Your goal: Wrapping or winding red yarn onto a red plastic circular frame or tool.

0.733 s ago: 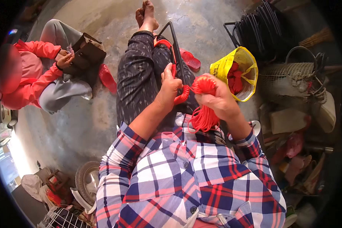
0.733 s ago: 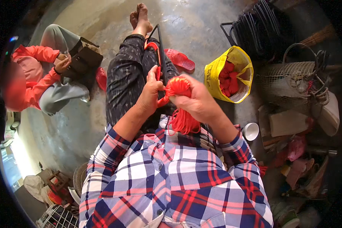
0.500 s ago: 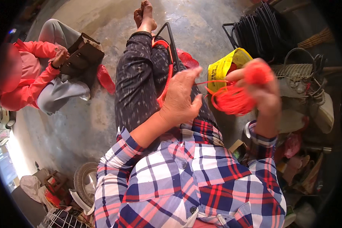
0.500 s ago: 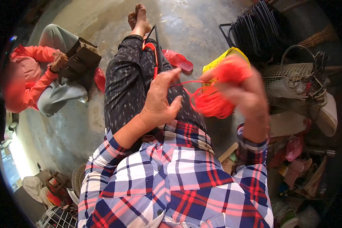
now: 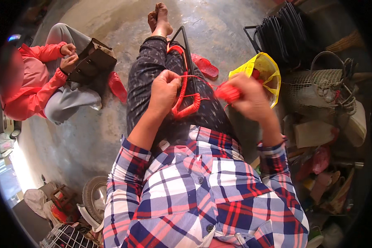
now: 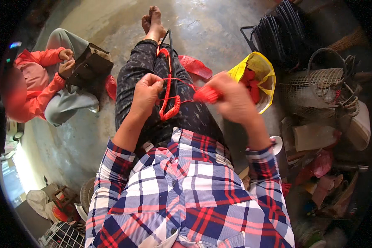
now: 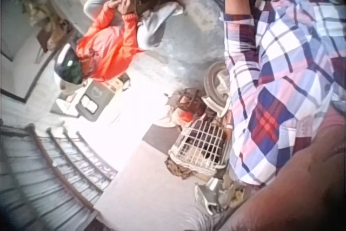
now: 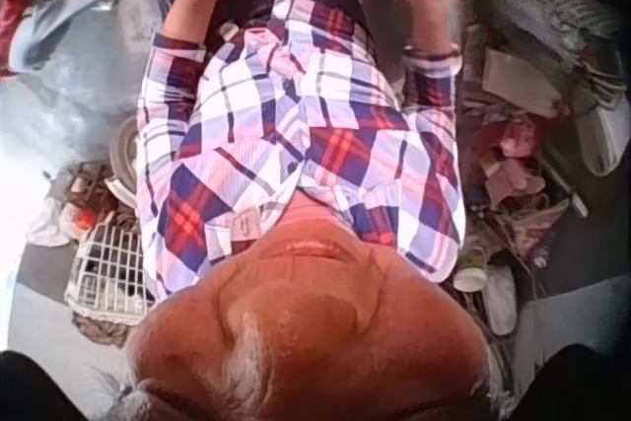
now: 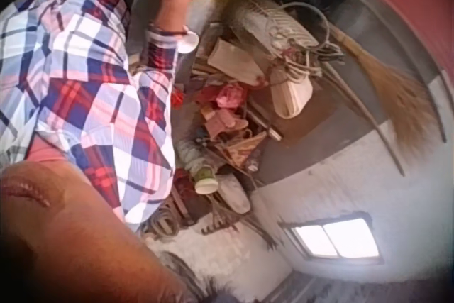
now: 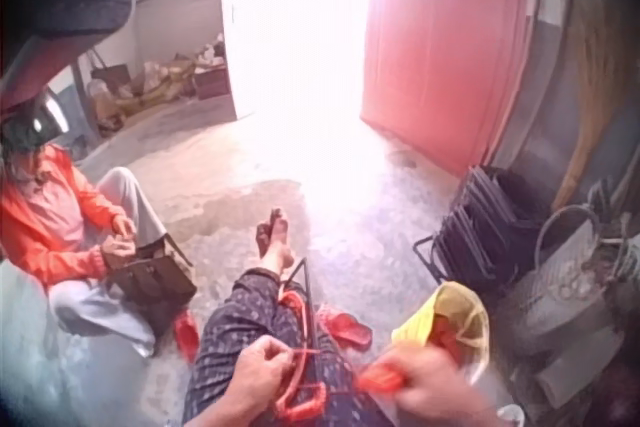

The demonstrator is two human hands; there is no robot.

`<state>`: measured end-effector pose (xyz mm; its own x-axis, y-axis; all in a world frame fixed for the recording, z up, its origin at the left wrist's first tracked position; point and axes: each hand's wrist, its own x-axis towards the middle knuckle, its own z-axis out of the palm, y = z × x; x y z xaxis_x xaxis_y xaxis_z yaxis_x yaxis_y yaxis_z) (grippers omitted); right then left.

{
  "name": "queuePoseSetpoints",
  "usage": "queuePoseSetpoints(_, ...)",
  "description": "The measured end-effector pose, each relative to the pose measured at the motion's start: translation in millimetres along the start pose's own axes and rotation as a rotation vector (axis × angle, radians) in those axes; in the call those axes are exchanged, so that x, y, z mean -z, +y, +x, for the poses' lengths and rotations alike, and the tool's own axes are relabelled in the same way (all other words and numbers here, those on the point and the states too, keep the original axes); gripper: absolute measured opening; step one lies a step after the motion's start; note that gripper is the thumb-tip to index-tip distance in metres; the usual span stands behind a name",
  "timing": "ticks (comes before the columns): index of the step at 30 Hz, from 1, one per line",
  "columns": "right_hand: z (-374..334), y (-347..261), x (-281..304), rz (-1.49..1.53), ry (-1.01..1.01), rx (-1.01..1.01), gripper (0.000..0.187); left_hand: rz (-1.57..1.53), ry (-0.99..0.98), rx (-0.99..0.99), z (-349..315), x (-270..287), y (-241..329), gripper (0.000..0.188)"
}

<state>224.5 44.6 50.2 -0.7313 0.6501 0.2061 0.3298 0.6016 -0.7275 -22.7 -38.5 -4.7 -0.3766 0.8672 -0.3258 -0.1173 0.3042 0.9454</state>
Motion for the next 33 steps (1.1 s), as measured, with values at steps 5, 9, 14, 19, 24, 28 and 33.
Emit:
queuePoseSetpoints(5, 17.6, 1.9, -63.9, -0.142, -0.196, -0.071, 0.029, 0.164, -0.160, 0.110, -7.7, -4.6, -18.8, 0.030)
queuePoseSetpoints(9, 27.5, -2.3, -74.6, 0.118, -0.041, -0.122, 0.039, 0.013, -0.048, 0.151, -14.5, -10.6, -18.7, 0.025)
queuePoseSetpoints(14, 21.9, -16.7, -49.2, 0.362, 0.057, -0.259, 0.050, 0.056, 0.201, -0.335, -17.4, 5.5, 20.4, 0.008)
queuePoseSetpoints(19, 26.2, -35.2, -48.8, 0.096, 0.231, 0.184, 0.046, -0.609, -0.255, 0.155, -31.6, -9.6, 53.6, 0.014)
queuePoseSetpoints(24, 10.1, -19.9, 18.3, 1.269, 0.502, -0.003, 0.027, -0.602, -0.292, 0.240, -23.6, -7.8, 46.7, 0.014)
queuePoseSetpoints(28, -27.4, 41.7, 116.3, 1.503, 0.577, 0.151, 0.023, -0.413, -0.281, 0.308, -14.1, -12.0, 23.6, 0.013)
queuePoseSetpoints(33, -25.5, 47.8, 38.1, 1.217, 0.588, -0.196, 0.021, -0.371, -0.305, 0.266, -12.4, -7.6, 13.8, 0.013)
